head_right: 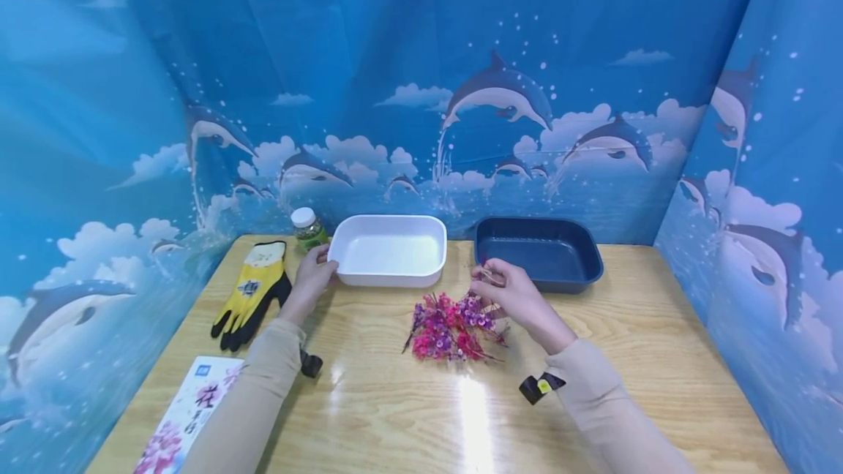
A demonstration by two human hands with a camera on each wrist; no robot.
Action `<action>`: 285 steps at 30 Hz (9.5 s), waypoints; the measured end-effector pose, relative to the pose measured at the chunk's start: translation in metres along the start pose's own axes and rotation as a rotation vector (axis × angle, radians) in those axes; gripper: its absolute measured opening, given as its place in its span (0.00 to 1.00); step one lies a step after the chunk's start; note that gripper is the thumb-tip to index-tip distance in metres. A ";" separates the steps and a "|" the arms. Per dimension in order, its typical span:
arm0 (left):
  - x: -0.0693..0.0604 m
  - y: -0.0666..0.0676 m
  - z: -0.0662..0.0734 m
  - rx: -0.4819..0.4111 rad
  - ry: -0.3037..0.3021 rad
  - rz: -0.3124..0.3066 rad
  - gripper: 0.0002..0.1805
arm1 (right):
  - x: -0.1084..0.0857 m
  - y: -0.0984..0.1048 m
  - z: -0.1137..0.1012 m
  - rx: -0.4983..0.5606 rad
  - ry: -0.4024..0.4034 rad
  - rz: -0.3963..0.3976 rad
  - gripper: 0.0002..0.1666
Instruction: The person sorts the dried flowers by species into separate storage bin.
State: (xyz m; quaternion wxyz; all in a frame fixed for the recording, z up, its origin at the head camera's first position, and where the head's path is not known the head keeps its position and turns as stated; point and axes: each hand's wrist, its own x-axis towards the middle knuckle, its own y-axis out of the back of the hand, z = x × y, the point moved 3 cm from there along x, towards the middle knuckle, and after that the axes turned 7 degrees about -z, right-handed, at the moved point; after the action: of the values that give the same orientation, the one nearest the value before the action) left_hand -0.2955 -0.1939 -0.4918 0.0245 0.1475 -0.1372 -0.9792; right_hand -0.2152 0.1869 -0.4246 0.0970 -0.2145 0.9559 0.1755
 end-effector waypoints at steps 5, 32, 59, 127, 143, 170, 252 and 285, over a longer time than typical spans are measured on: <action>0.000 0.002 -0.001 -0.068 0.012 -0.024 0.36 | 0.015 -0.004 -0.019 0.025 0.015 -0.006 0.20; 0.003 0.000 0.001 -0.097 0.008 -0.028 0.35 | 0.113 -0.067 -0.073 0.140 0.029 0.004 0.29; 0.001 -0.002 -0.002 -0.090 -0.031 -0.007 0.34 | 0.183 -0.115 -0.082 0.279 0.040 0.037 0.27; -0.001 -0.002 -0.005 -0.133 -0.037 -0.022 0.33 | 0.078 -0.113 -0.042 -0.924 0.491 -0.512 0.15; 0.000 -0.003 -0.005 -0.141 -0.032 -0.027 0.32 | 0.083 -0.123 -0.015 -1.217 0.376 -0.414 0.20; -0.002 -0.002 -0.006 -0.136 -0.034 -0.026 0.32 | 0.076 -0.111 -0.019 -0.964 0.584 -0.336 0.07; -0.003 -0.002 -0.004 -0.115 -0.036 -0.029 0.31 | 0.107 -0.052 -0.052 -0.118 0.082 -0.139 0.19; 0.000 -0.002 -0.006 -0.130 -0.042 -0.028 0.31 | 0.157 -0.076 -0.055 -0.312 0.128 -0.039 0.14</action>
State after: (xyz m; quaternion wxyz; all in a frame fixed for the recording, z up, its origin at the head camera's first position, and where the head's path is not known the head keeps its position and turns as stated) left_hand -0.2936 -0.1934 -0.4979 0.0176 0.1268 -0.0716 -0.9892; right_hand -0.3269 0.0432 -0.4372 0.0047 -0.2564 0.9169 0.3060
